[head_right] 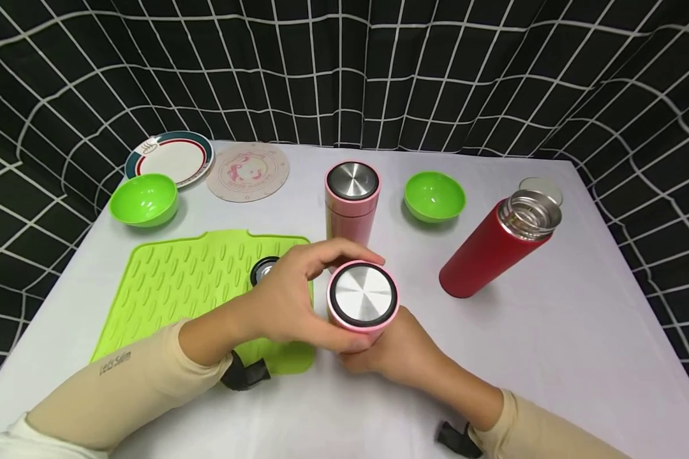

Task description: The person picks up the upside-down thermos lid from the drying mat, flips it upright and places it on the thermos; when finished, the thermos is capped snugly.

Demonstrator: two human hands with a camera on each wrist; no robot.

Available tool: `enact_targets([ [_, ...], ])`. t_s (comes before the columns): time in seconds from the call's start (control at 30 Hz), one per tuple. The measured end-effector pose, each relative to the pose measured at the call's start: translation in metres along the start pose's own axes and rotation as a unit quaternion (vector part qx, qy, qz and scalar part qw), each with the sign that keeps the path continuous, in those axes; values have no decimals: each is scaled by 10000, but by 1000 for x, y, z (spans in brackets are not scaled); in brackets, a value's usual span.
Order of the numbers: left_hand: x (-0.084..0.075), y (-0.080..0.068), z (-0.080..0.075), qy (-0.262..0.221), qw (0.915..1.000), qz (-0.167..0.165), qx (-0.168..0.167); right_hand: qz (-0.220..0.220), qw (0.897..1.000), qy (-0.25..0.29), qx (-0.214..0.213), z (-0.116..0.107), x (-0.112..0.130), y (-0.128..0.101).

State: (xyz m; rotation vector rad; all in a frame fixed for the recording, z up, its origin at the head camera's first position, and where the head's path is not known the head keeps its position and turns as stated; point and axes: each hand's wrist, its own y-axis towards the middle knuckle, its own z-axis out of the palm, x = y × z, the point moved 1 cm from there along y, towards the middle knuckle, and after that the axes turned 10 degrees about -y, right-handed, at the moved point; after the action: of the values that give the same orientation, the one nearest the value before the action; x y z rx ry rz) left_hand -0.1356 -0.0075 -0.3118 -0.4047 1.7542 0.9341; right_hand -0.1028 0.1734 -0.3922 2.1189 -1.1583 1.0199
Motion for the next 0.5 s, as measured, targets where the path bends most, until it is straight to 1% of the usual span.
enact_targets([
  [0.07, 1, 1, -5, -483, 9979, -267, 346, -27, 9997, 242, 93, 1, 0, 1],
  [0.1, 1, 2, -6, -558, 9967, -320, 485, -27, 9997, 206, 92, 1, -1, 0],
  [0.13, 1, 2, -7, -554, 9963, -343, 566, -71, 10000, 0, 6, 1, -1, -1],
  [0.17, 1, 1, -6, -439, 9969, -287, 579, -216, 9993, -285, -87, 0, -3, -2],
  [0.23, 0, 0, -2, -135, 9992, -49, 380, -446, 9961, -737, -179, -1, -4, -2],
  [0.27, -1, -1, 1, 43, 9997, 71, 211, -421, 9962, -739, -198, -1, -4, -2],
  [0.3, -1, -2, 3, 203, 9996, 179, 12, -448, 9943, -936, -235, -1, -4, -2],
  [0.33, -1, -2, 5, 260, 9993, 224, -139, -485, 9932, -1034, -237, -1, -5, -2],
  [0.37, -1, -2, 5, 206, 9993, 234, -228, -447, 9949, -896, -155, -1, -5, -1],
  [0.4, 0, -1, 4, 68, 9995, 186, -232, -329, 9976, -611, -75, 1, -4, 0],
  [0.47, 2, 0, 0, -344, 9994, 20, -14, -162, 9997, -190, -33, 2, -4, 0],
  [0.5, 3, 1, -2, -545, 9984, -71, 145, -222, 9995, -231, -44, 3, -4, 1],
])
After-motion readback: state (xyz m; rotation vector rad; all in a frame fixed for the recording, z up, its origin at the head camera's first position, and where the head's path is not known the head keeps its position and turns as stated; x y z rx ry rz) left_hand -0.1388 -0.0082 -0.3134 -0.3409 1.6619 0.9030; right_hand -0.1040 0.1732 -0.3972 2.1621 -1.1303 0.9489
